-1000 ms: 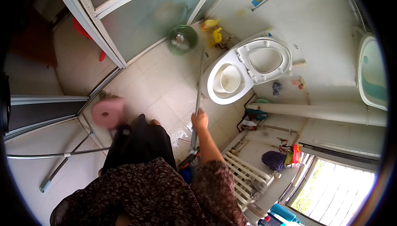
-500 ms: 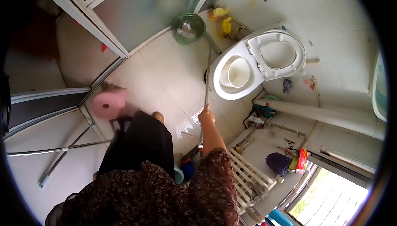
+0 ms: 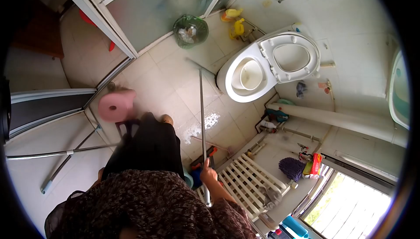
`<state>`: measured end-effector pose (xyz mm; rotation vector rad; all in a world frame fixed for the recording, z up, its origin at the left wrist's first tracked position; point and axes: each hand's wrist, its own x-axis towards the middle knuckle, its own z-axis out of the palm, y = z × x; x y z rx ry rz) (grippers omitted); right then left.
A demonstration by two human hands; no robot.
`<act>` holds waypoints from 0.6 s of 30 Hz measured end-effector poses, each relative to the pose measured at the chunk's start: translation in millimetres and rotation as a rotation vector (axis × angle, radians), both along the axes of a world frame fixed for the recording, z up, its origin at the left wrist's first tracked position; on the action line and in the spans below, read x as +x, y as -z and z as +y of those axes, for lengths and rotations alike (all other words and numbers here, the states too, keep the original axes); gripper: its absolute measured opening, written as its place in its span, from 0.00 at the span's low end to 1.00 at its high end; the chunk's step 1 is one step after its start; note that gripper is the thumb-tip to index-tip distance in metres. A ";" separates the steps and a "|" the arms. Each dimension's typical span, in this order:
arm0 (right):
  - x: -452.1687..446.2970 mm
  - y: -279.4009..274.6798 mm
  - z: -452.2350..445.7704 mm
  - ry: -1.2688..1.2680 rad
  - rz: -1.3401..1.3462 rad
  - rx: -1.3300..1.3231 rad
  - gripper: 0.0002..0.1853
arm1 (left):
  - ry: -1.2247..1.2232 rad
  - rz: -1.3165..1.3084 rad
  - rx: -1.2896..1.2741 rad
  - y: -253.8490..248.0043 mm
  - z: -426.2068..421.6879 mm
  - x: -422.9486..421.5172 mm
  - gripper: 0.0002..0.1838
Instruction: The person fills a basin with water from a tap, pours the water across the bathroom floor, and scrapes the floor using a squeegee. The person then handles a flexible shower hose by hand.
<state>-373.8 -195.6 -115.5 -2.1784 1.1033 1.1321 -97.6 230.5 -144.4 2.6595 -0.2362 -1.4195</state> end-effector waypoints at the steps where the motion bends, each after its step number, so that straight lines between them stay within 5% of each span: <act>1: -12.0 -15.1 12.6 0.026 0.037 0.014 0.35 | -0.110 0.021 -0.021 9.6 6.8 -1.0 0.16; 7: -43.6 -99.1 65.9 0.182 0.213 0.071 0.32 | -0.097 -0.044 -0.114 17.8 14.3 -5.1 0.16; 9: -48.9 -109.7 65.0 0.179 0.070 -0.017 0.30 | -0.085 -0.051 -0.129 35.1 27.6 -15.3 0.17; 18: 57.8 -25.6 -60.2 0.103 -0.125 -0.288 0.30 | -0.239 -0.042 -0.224 81.9 73.0 -27.1 0.17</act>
